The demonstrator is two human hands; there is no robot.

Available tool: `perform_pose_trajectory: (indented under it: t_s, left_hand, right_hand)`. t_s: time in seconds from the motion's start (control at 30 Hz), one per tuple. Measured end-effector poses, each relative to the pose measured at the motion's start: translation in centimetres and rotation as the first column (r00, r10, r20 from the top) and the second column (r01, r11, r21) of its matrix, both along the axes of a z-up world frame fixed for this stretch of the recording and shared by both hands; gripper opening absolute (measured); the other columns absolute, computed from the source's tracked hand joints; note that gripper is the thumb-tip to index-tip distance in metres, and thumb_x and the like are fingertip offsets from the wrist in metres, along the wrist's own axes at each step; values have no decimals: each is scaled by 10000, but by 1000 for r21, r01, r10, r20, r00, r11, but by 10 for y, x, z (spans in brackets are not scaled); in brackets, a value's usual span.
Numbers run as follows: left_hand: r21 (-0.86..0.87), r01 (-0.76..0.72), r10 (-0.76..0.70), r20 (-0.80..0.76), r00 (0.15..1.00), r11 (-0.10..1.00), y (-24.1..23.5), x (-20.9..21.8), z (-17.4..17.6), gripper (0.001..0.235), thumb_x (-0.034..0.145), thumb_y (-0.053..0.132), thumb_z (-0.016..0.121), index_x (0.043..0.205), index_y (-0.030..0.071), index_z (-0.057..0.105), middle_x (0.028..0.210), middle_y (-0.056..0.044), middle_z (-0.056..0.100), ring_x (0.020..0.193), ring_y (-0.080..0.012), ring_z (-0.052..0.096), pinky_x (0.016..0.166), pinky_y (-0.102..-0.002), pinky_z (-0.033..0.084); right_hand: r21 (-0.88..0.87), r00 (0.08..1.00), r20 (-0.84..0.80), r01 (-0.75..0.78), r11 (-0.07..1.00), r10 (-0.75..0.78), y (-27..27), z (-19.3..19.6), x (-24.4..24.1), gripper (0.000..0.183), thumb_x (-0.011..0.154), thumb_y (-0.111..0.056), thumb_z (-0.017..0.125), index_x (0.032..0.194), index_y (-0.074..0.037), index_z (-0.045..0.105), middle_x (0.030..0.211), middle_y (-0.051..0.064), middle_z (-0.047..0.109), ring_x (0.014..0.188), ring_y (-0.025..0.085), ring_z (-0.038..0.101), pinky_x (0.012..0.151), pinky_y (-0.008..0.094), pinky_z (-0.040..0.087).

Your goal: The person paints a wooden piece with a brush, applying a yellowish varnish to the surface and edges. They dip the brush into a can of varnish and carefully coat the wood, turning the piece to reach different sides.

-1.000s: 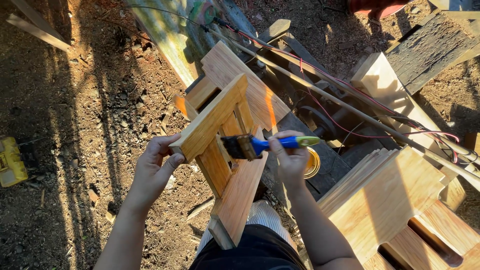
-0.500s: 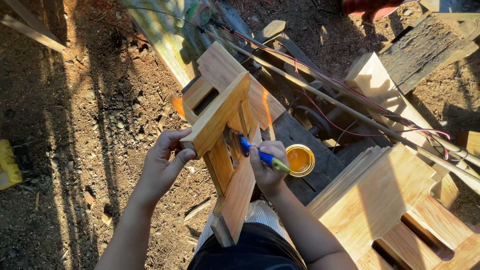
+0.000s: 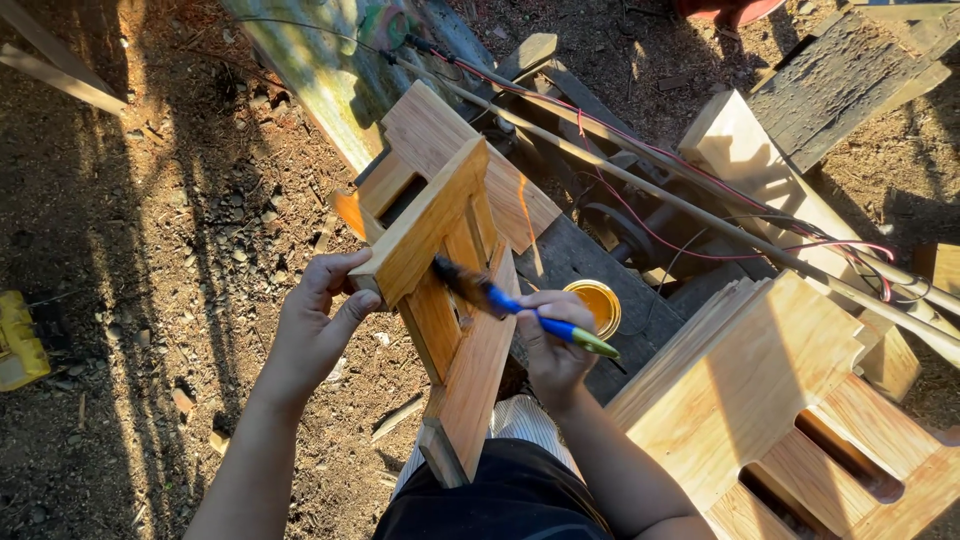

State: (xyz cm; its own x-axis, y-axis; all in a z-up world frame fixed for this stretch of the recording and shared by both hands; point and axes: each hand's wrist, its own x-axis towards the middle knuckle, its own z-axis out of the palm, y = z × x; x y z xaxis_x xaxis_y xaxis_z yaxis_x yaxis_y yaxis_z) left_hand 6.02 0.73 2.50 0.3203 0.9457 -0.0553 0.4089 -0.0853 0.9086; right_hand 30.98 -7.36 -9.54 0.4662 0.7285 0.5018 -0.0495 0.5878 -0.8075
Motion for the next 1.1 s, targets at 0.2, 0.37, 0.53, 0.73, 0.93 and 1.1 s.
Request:
perform_pose_trajectory:
  t_s: [0.2, 0.37, 0.53, 0.73, 0.93, 1.1]
  left_hand:
    - [-41, -59, 60, 12, 998, 997, -2, -9, -2, 405, 943, 177, 719, 1326, 115, 601, 1132, -37, 656, 1069, -142, 652, 961, -338, 570]
    - [-22, -46, 46, 27, 999, 999, -5, -11, -7, 411, 947, 196, 721, 1329, 115, 594, 1135, -30, 653, 1073, -139, 651, 962, -330, 556]
    - [1, -34, 34, 54, 998, 999, -6, -13, -10, 422, 949, 205, 723, 1340, 114, 593, 1142, -26, 645, 1079, -136, 643, 967, -326, 551]
    - [-25, -67, 68, 44, 997, 997, -7, -11, -7, 411, 940, 177, 723, 1327, 117, 599, 1131, -20, 642, 1051, -132, 632, 961, -329, 559]
    - [-25, -54, 53, -16, 998, 998, -7, -5, 3, 419, 928, 170, 731, 1328, 129, 612, 1072, -25, 639, 1015, -134, 627, 946, -336, 563]
    - [-4, -59, 59, -44, 997, 998, -6, -10, 0, 410, 925, 220, 735, 1309, 138, 618, 1118, -11, 660, 1011, -130, 627, 911, -333, 567]
  right_hand:
    - [23, 956, -236, -174, 985, 174, -22, 14, 5, 210, 1010, 6, 656, 1170, -72, 545, 1105, 134, 663, 1039, 203, 714, 961, 355, 664]
    - [79, 995, 29, -97, 992, 95, -12, 16, -9, 223, 1009, -15, 675, 1178, -79, 543, 1118, 136, 676, 1035, 212, 704, 935, 344, 646]
    - [201, 969, 116, -239, 950, 219, -33, 47, -11, 253, 1004, -69, 703, 1176, -100, 520, 1133, 130, 670, 1056, 235, 715, 945, 371, 650]
    - [208, 974, 34, -227, 951, 225, -31, 33, 8, 218, 1010, -105, 692, 1178, -100, 553, 1140, 107, 686, 1077, 221, 714, 984, 415, 660]
    - [166, 967, 130, -241, 956, 221, -25, 33, 8, 246, 978, -105, 726, 1159, -101, 560, 1099, 96, 693, 1067, 213, 717, 956, 349, 635]
    - [190, 922, -115, -345, 919, 369, -15, 22, 27, 197, 997, -107, 716, 1150, -99, 591, 1113, 106, 689, 1080, 222, 707, 1034, 415, 633]
